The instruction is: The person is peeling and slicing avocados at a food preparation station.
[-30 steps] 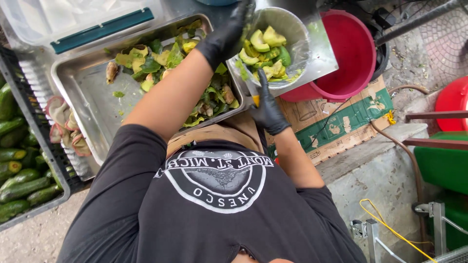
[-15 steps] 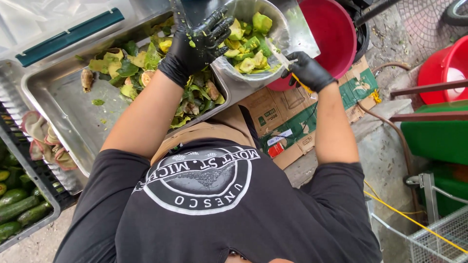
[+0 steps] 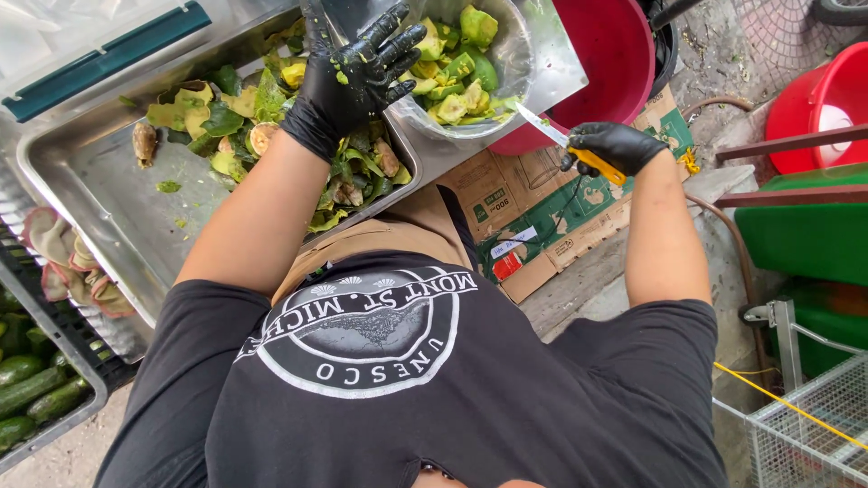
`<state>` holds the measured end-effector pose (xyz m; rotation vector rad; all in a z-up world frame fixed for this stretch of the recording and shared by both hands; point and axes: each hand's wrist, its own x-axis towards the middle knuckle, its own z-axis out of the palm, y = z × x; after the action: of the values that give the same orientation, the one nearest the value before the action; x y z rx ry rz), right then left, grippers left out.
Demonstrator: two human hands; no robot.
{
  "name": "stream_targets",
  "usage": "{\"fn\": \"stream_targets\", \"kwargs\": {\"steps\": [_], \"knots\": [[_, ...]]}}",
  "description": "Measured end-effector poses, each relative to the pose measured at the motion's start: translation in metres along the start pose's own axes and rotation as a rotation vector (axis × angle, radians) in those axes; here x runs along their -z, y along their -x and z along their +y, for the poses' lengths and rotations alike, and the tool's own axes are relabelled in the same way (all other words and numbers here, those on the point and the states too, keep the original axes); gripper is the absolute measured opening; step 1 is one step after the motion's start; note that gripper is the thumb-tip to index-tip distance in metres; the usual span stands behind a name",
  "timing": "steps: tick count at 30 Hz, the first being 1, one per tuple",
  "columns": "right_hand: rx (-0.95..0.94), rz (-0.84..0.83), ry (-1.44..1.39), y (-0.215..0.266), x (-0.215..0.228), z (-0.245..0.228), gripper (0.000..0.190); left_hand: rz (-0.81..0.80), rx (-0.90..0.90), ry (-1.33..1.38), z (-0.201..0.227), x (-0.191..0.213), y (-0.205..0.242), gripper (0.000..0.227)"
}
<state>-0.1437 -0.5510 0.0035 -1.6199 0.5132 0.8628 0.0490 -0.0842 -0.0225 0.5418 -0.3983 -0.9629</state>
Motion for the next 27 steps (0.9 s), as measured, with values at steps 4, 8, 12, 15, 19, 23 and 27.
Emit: {"fn": "stream_targets", "kwargs": {"steps": [4, 8, 12, 15, 19, 23, 27], "knots": [[0.104, 0.142, 0.034, 0.016, -0.008, -0.003, 0.015, 0.008, -0.006, -0.014, -0.003, -0.010, -0.006, 0.117], [0.833, 0.625, 0.657, -0.015, -0.064, -0.017, 0.027, 0.029, -0.024, 0.073, -0.018, 0.007, -0.015, 0.109], [0.796, 0.849, 1.025, -0.022, -0.106, -0.028, 0.034, 0.031, -0.042, 0.123, -0.013, -0.009, -0.006, 0.118], [0.778, 0.854, 1.083, -0.007, -0.109, -0.008, 0.036, 0.036, -0.045, 0.131, -0.007, -0.002, 0.004, 0.121], [0.743, 0.897, 1.070, 0.029, -0.105, 0.024, 0.040, -0.165, -0.041, 0.780, -0.014, 0.028, 0.008, 0.129], [0.805, 0.916, 0.902, 0.058, -0.106, 0.025, 0.044, 0.045, -0.074, 0.174, -0.020, -0.006, -0.002, 0.131], [0.930, 0.741, 0.394, 0.060, -0.150, -0.026, 0.055, -0.061, -0.022, 0.220, -0.026, -0.027, -0.015, 0.135]]}}
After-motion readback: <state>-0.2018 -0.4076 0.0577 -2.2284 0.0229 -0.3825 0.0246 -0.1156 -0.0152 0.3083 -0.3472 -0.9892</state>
